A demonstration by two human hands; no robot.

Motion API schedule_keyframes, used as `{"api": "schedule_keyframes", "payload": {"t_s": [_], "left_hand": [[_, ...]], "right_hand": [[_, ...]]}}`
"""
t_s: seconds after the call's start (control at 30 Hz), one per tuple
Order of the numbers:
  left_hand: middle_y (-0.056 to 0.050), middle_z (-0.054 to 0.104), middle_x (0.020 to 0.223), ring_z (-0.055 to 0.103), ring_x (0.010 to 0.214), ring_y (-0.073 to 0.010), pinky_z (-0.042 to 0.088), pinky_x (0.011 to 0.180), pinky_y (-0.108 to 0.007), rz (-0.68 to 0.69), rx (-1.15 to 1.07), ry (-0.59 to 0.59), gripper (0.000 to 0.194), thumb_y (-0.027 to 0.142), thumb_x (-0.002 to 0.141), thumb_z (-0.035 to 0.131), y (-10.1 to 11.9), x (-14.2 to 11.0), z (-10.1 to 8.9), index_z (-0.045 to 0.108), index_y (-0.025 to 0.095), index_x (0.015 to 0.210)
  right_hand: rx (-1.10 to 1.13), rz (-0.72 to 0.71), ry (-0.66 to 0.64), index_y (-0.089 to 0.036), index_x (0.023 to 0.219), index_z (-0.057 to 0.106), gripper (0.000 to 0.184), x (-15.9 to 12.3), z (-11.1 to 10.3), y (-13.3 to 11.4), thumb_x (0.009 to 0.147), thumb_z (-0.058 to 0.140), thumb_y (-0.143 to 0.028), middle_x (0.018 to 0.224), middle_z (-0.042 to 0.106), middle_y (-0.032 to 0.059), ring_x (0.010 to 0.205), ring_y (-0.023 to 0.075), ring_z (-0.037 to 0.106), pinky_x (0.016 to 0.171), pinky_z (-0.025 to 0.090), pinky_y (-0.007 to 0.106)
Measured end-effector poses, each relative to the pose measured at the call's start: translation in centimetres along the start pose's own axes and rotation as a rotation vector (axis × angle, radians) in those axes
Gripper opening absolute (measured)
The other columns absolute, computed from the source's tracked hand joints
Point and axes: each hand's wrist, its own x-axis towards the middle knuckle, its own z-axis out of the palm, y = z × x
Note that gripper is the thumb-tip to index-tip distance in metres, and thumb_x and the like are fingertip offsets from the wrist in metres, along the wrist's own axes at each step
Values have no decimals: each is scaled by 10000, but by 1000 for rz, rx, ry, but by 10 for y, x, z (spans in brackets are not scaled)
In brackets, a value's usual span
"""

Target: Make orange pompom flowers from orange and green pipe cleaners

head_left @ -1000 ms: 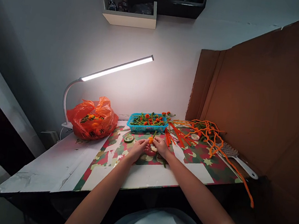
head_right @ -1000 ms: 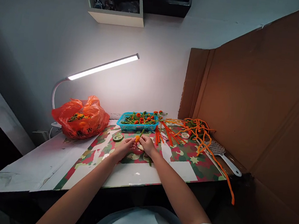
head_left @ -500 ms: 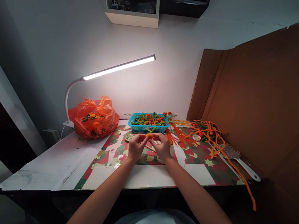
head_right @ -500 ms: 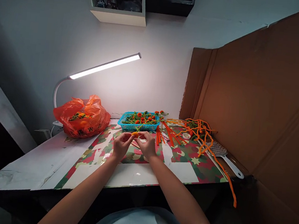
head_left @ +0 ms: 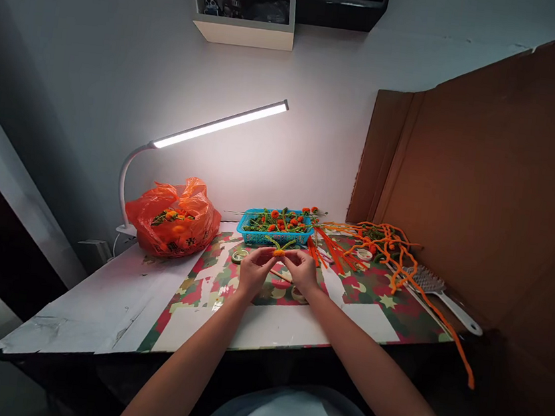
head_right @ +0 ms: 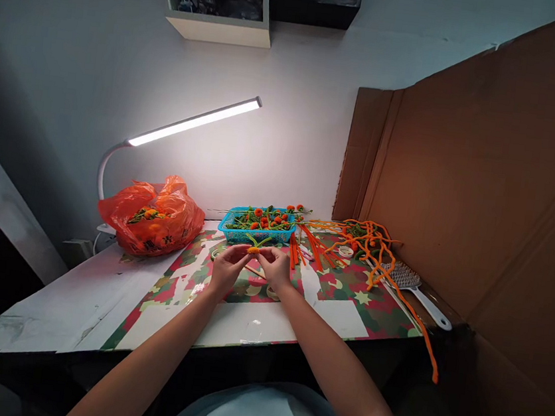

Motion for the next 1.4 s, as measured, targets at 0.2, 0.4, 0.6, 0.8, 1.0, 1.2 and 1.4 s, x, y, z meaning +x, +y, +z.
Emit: {"api": "schedule_keyframes", "payload": {"t_s": [0.2, 0.4, 0.6, 0.8, 1.0, 1.2, 1.4], "left_hand": [[-39, 681, 773, 644, 679, -156, 519, 645, -258, 123, 169, -11, 276, 366, 714, 706, 4, -1, -1, 683, 189, 925], [-40, 680, 775, 647, 693, -163, 514, 652, -263, 41, 124, 4, 332, 384, 707, 706, 3, -1, 1, 669, 178, 965], [-71, 716, 780, 649, 725, -184, 501, 674, -280, -161, -41, -36, 332, 443, 675, 712, -5, 5, -3, 717, 149, 828], [-65, 713, 765, 655, 716, -183, 494, 658, -272, -232, -157, -22, 365, 417, 616, 764, -8, 8, -5, 688, 146, 850], [-37, 692, 719, 647, 687, -162, 484, 646, -255, -236, -214, -26, 387, 392, 589, 787, -13, 8, -6, 654, 152, 863], [-42, 690, 733, 641, 668, -154, 500, 660, -270, -341, -242, 17, 441, 452, 547, 791, -11, 9, -4, 654, 145, 833], [-60, 685, 688, 643, 627, -154, 522, 610, -266, -400, -242, 85, 462, 558, 580, 733, -8, 11, -3, 661, 132, 742]], "right_hand": [[11, 19, -23, -170, 756, 663, 257, 2, -1, 5, 641, 706, -397, 745, 714, 66, 707, 213, 672, 660, 540, 323], [-27, 19, 8, -170, 759, 652, 232, 2, 0, 5, 663, 670, -380, 744, 707, 69, 697, 206, 663, 640, 533, 315], [-74, 15, -4, -166, 759, 649, 206, 1, -1, 5, 675, 649, -354, 736, 700, 67, 679, 203, 659, 624, 529, 311], [-59, 18, -30, -173, 752, 646, 187, 0, -1, 4, 684, 645, -348, 739, 705, 67, 704, 216, 674, 654, 541, 327], [-32, 23, -33, -175, 739, 632, 188, 0, 0, 8, 669, 655, -348, 726, 704, 71, 693, 221, 676, 651, 542, 331], [-6, 35, -16, -169, 746, 640, 213, 2, 1, 11, 657, 667, -360, 742, 710, 70, 695, 209, 673, 660, 544, 324], [3, 56, 13, -172, 747, 642, 202, 4, 0, 9, 655, 668, -350, 750, 716, 73, 712, 214, 680, 683, 550, 337]]}}
